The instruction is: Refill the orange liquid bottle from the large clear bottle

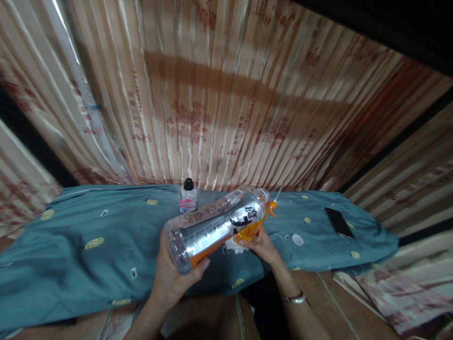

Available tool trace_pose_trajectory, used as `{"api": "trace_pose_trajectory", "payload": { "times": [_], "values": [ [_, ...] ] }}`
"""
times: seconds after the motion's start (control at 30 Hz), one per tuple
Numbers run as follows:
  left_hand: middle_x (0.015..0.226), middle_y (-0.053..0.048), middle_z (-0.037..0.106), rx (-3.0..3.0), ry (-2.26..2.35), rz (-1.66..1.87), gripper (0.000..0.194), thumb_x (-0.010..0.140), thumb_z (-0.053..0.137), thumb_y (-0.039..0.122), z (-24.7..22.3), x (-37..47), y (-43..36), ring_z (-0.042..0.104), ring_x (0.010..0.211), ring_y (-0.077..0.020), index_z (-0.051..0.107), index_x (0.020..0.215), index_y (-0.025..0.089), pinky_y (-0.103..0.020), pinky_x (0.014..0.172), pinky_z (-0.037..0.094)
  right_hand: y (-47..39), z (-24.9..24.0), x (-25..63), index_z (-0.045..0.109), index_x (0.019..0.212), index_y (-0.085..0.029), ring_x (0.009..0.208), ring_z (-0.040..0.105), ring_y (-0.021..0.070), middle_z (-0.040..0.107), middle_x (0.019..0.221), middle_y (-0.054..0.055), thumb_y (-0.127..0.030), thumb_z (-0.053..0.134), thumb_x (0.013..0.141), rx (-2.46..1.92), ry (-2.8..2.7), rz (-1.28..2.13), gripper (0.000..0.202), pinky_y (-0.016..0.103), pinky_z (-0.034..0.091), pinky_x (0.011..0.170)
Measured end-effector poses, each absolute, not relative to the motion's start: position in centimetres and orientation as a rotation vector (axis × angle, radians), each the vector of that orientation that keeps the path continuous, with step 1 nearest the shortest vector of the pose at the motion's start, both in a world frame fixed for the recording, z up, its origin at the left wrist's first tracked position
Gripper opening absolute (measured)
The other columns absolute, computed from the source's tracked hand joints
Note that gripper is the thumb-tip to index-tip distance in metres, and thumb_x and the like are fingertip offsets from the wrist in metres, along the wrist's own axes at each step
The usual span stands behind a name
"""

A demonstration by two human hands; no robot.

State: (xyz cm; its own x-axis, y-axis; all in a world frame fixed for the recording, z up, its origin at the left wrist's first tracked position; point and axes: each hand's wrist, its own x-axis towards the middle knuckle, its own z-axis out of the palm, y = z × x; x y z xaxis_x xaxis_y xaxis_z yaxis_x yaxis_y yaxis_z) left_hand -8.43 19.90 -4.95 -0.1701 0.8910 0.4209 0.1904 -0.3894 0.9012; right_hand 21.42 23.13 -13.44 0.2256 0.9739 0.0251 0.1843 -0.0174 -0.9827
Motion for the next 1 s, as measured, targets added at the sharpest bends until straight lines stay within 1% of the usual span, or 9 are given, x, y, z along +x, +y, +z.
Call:
{"api": "trace_pose_trajectory", "payload": {
  "times": [0.07,0.2,0.33,0.47,0.6,0.77,0.87,0.93,1.0],
  "values": [
    [0.114,-0.01,0.077,1.543,1.237,1.613,0.068,0.065,0.088,0.049,-5.1,-8.5,20.0,0.079,0.106,-0.0313,0.056,0.119,0.022,-0.046,0.097,0.065,23.1,-13.5,21.3,0.056,0.117,-0.026,0.103,0.078,0.034,0.081,0.107,0.004,-0.046,0.101,0.049,-1.448,-1.17,0.935,0.083,0.058,0.061,0.103],
    [0.116,-0.008,0.076,1.569,1.227,1.62,0.064,0.067,0.089,0.048,-5.3,-8.6,19.9,0.078,0.11,-0.0316,0.057,0.117,0.024,-0.046,0.101,0.064,23.1,-13.5,21.2,0.056,0.115,-0.026,0.101,0.079,0.036,0.082,0.106,0.006,-0.048,0.099,0.051,-1.484,-1.187,0.892,0.08,0.061,0.061,0.102],
    [0.112,-0.007,0.075,1.555,1.235,1.611,0.063,0.068,0.089,0.049,-5.6,-8.7,19.8,0.078,0.109,-0.0319,0.059,0.117,0.024,-0.047,0.1,0.064,23.0,-13.1,21.1,0.056,0.113,-0.026,0.101,0.079,0.0368,0.082,0.106,0.006,-0.049,0.095,0.055,-1.565,-1.223,0.85,0.074,0.06,0.062,0.099],
    [0.109,-0.007,0.074,1.57,1.224,1.617,0.059,0.068,0.088,0.049,-5.3,-9.0,19.8,0.077,0.112,-0.033,0.059,0.113,0.024,-0.049,0.103,0.062,23.0,-12.7,21.0,0.055,0.115,-0.025,0.101,0.078,0.0376,0.082,0.106,0.008,-0.048,0.093,0.054,-1.6,-1.226,0.839,0.075,0.059,0.061,0.1],
    [0.11,-0.008,0.074,1.609,1.246,1.525,0.064,0.063,0.092,0.041,-4.2,-9.2,19.9,0.079,0.108,-0.0331,0.055,0.112,0.025,-0.051,0.101,0.064,23.0,-12.5,20.9,0.056,0.113,-0.026,0.1,0.079,0.0383,0.082,0.103,0.007,-0.048,0.093,0.055,-1.587,-1.22,0.866,0.073,0.059,0.062,0.098],
    [0.098,-0.008,0.072,1.519,1.309,1.591,0.061,0.057,0.089,0.046,-3.2,-8.8,19.9,0.079,0.102,-0.0381,0.056,0.103,0.025,-0.059,0.099,0.063,23.0,-12.6,21.0,0.058,0.114,-0.025,0.101,0.079,0.0393,0.082,0.106,0.007,-0.044,0.094,0.054,-1.572,-1.236,0.849,0.073,0.063,0.061,0.1],
    [0.093,-0.007,0.07,1.5,1.328,1.567,0.058,0.055,0.089,0.046,-3.3,-8.6,19.9,0.077,0.102,-0.0379,0.058,0.1,0.025,-0.063,0.105,0.059,23.0,-12.8,21.2,0.059,0.117,-0.025,0.103,0.079,0.0417,0.082,0.105,0.007,-0.044,0.094,0.056,-1.577,-1.239,0.844,0.073,0.066,0.06,0.101],
    [0.092,-0.005,0.068,1.48,1.309,1.556,0.059,0.055,0.09,0.048,-3.4,-8.6,19.9,0.076,0.105,-0.0377,0.058,0.099,0.025,-0.063,0.109,0.056,23.0,-12.9,21.2,0.059,0.117,-0.026,0.104,0.078,0.0419,0.082,0.105,0.007,-0.045,0.094,0.057,-1.574,-1.244,0.854,0.072,0.065,0.06,0.101],
    [0.091,-0.005,0.067,1.456,1.296,1.564,0.06,0.054,0.09,0.048,-3.4,-8.5,19.9,0.075,0.107,-0.0385,0.059,0.1,0.026,-0.064,0.11,0.055,23.0,-12.9,21.3,0.059,0.116,-0.026,0.103,0.079,0.0408,0.082,0.105,0.007,-0.045,0.094,0.058,-1.572,-1.249,0.855,0.071,0.063,0.06,0.1]
  ]
}}
